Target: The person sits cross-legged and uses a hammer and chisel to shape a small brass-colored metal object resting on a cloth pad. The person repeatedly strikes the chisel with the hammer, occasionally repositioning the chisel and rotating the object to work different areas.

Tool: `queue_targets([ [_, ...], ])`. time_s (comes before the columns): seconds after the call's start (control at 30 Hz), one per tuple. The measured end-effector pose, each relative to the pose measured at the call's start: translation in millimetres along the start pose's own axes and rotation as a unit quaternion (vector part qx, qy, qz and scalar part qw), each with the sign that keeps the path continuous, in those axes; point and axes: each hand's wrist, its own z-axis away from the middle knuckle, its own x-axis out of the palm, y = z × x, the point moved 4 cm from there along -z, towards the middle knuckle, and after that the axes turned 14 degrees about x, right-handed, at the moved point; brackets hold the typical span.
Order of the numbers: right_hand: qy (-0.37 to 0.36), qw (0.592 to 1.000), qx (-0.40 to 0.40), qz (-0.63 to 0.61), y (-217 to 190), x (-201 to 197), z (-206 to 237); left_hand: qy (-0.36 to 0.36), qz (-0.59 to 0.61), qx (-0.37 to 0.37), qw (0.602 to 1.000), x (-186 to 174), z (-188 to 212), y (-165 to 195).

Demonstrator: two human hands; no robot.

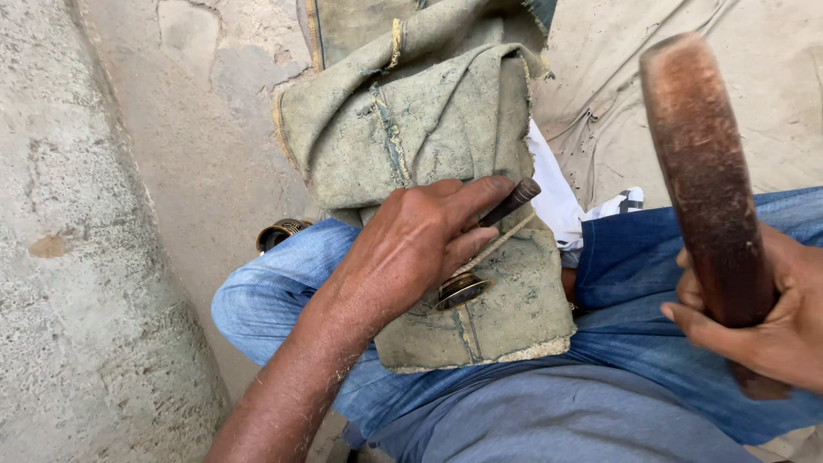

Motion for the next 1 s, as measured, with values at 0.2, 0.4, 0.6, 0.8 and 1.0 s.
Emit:
queue_targets([
  [0.2,0.000,1.000,0.013,-0.013,-13.4,0.5,3.4,-0.015,0.016,0.027,0.999,-5.0,-0.9,-2.2],
  [0.4,-0.011,0.999,0.035,0.010,-0.8,3.4,0.0,-0.026,0.022,0.028,0.999,-7.1,-2.9,-3.6],
  [0.6,0.009,1.000,-0.001,-0.015,10.3,5.6,1.1,-0.051,0.028,0.010,0.998,-5.4,-3.6,-9.0],
  [0.8,0.015,0.999,0.040,-0.004,9.6,3.6,5.6,-0.049,0.028,0.017,0.998,-4.3,-5.1,-13.6],
  [1.0,0.015,1.000,0.004,0.001,3.4,8.0,11.3,-0.050,0.027,0.030,0.998,-4.0,-6.6,-14.3],
])
